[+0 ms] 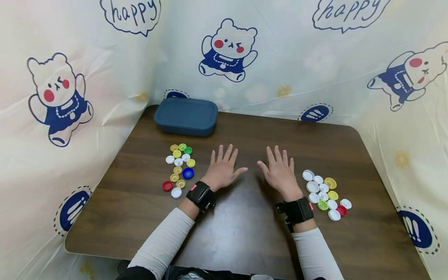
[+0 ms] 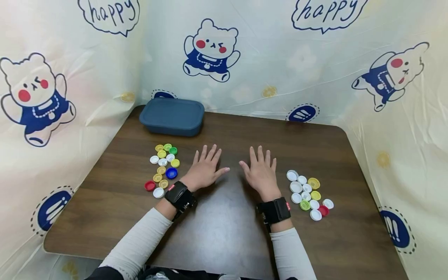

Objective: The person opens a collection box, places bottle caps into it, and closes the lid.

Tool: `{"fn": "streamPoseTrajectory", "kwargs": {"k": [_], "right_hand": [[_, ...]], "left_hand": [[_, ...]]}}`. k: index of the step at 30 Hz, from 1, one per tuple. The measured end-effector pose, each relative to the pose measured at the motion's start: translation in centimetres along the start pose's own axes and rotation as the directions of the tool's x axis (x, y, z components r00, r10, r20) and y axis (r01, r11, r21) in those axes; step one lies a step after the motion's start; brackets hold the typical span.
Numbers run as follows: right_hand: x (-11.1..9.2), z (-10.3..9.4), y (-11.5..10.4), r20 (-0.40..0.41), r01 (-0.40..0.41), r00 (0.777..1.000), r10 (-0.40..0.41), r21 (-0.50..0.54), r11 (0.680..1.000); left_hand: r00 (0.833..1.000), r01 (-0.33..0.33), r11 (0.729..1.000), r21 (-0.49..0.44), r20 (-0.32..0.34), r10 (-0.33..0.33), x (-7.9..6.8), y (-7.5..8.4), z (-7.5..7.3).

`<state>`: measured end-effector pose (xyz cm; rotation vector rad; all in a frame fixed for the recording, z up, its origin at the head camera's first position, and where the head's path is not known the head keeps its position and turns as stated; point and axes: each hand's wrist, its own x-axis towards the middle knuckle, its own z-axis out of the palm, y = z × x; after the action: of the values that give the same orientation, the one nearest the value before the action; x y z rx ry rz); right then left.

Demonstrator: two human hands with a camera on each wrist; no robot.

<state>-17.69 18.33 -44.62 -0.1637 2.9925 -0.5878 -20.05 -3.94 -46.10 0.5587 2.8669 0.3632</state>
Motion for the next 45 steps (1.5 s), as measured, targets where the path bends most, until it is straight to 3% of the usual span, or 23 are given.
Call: {"fn": "streamPoseTrajectory", "kwargs": {"k": [9, 28, 45], "right_hand": [[-0.1, 0.2, 0.2, 0.008, -0.011, 1.000, 0.011, 0.006, 1.000], [1.1, -0.2, -0.4, 0.004, 0.012, 1.000, -0.012, -0.011, 1.000], [4.5, -0.4, -3.8, 0.011, 0.066, 0.998, -0.066, -0.002, 0.998]], "left_hand": [[1.000, -0.013, 1.000, 0.003, -0.005, 0.013, -0.1, -0.1, 0.3], [1.000, -0.003, 1.000, -0.017, -0.026, 0.002, 0.2, -0.6, -1.3], [0.993, 0.039, 0.999, -0.011, -0.114, -0.040, 1.0, -4.1, -4.6]]}}
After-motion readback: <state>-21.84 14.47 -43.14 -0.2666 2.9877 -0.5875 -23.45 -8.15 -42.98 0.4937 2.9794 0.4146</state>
